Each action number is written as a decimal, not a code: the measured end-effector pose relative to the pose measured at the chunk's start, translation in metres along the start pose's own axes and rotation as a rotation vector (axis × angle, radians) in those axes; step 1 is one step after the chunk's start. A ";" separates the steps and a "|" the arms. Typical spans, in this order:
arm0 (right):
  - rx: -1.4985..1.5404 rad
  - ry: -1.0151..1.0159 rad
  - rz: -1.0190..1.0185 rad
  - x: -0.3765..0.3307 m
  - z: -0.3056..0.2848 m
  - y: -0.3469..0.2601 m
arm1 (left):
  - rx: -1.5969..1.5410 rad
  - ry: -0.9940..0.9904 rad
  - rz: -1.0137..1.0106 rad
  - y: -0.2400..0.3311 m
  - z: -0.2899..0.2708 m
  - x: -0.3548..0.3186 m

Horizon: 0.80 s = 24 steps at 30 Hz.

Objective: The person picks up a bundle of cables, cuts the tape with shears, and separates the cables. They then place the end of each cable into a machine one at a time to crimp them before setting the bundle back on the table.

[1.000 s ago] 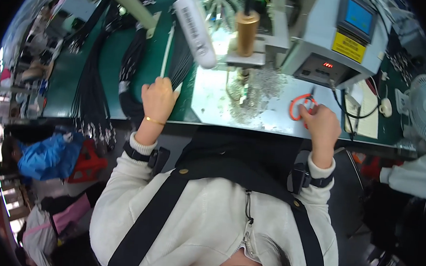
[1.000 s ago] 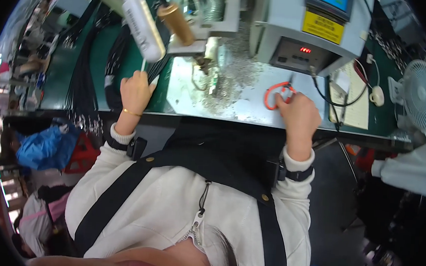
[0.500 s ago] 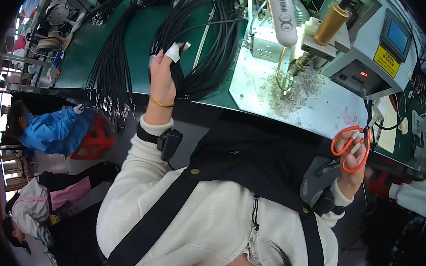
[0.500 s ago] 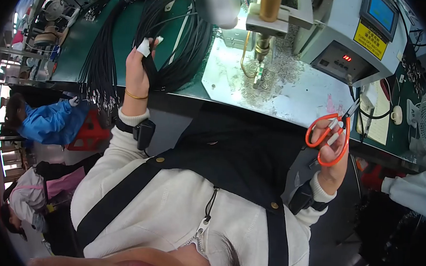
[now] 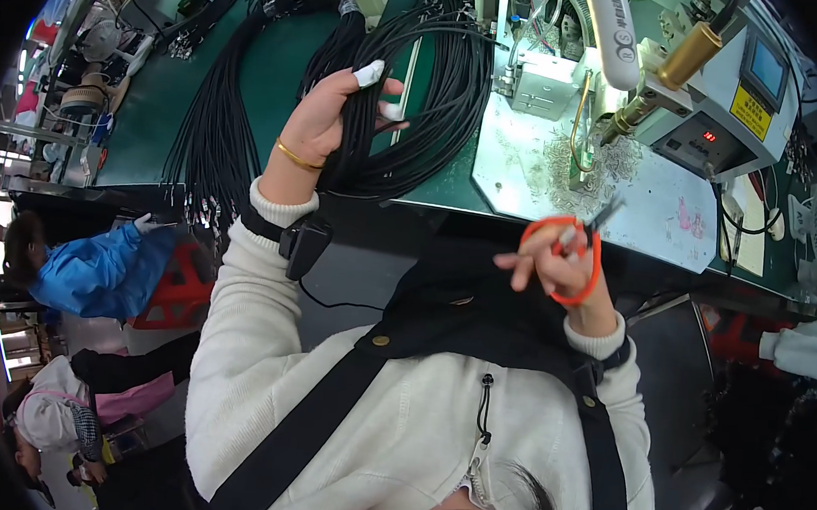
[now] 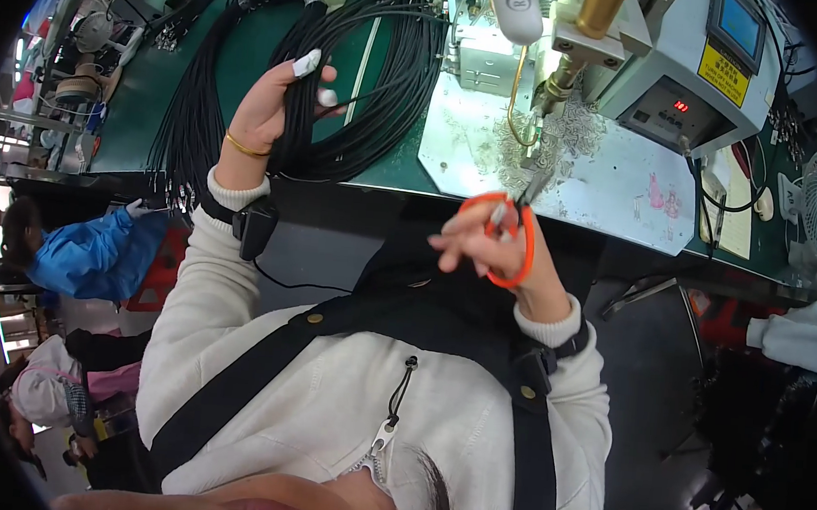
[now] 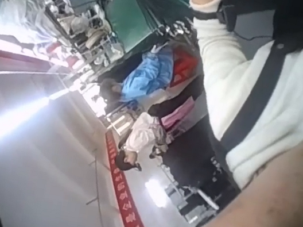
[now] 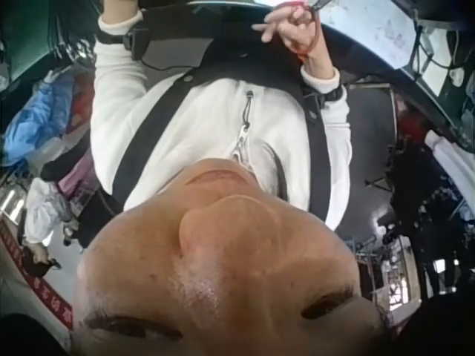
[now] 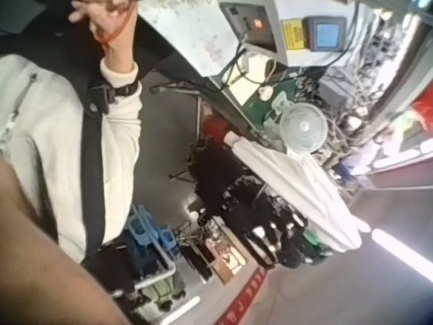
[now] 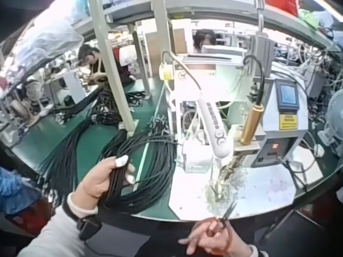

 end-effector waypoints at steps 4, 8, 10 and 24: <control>-0.129 0.302 0.048 0.050 0.015 -0.011 | 0.465 0.073 0.181 0.022 0.008 0.001; -0.381 0.280 -0.194 0.102 0.048 -0.021 | 0.117 -0.065 -0.043 0.013 0.014 0.001; -0.577 0.465 -0.301 0.125 0.051 -0.014 | -0.099 -0.237 -0.087 0.017 0.028 -0.008; -1.196 0.621 -0.295 0.129 0.032 0.011 | -0.308 -0.290 0.776 0.274 -0.050 -0.156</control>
Point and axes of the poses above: each hand's wrist, its own x-axis towards the middle knuckle, its own z-axis out of the palm, y = z × x, the point moved 9 cm from there along x, towards the middle knuckle, and after that the axes turned 15 degrees about -x, right-handed, at the moved point
